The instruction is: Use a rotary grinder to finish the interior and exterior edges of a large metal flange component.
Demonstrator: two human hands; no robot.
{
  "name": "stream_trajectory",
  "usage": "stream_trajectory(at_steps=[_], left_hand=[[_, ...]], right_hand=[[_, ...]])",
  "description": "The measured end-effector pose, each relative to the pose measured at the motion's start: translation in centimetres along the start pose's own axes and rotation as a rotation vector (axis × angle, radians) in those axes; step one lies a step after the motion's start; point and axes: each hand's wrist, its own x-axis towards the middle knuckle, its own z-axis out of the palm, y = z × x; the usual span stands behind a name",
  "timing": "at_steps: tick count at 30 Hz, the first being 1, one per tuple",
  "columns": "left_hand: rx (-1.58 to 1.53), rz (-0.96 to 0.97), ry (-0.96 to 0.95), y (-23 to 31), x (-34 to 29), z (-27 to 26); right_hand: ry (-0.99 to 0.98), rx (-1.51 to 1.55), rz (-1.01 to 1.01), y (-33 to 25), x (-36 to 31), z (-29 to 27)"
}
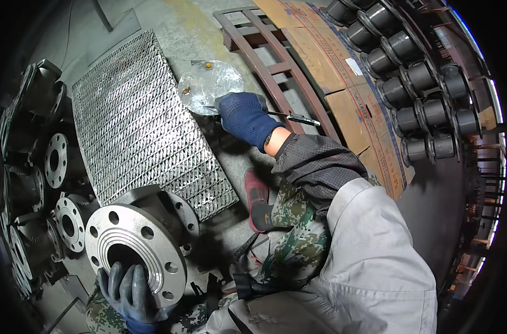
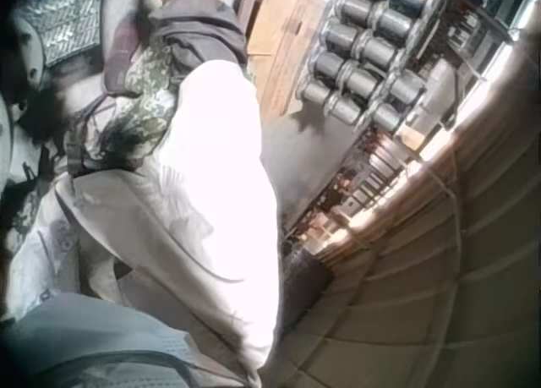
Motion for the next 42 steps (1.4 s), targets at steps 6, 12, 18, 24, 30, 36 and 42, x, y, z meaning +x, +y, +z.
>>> stream_trajectory(at_steps=[6, 12, 18, 24, 30, 36, 42], left_hand=[[0.011, 0.005, -0.026, 0.1, 0.3, -0.3], [0.004, 0.019, -0.017, -0.3, -0.3, -0.1], [-0.032, 0.050, -0.016, -0.6, -0.3, -0.3], [-0.022, 0.021, 0.022, 0.0, 0.1, -0.2], [0.022, -0.012, 0.056, 0.0, 0.3, 0.2], [-0.066, -0.124, 0.008, 2.8, 1.7, -0.2], [-0.151, -0.190, 0.066, 2.8, 1.6, -0.3]], right_hand=[[0.018, -0.016, 0.002, -0.1, 0.1, 0.2], [0.001, -0.022, -0.023, 0.0, 0.3, -0.2], [0.012, 0.025, -0.056, 0.0, 0.3, -0.7], [0.066, 0.179, -0.060, 1.0, 0.1, -0.5], [-0.015, 0.471, -0.017, -1.4, -2.5, -4.5], [0.133, 0.758, -0.424, -6.7, -12.6, -10.3], [0.098, 0.380, -0.672, -11.3, -18.8, -12.6]])
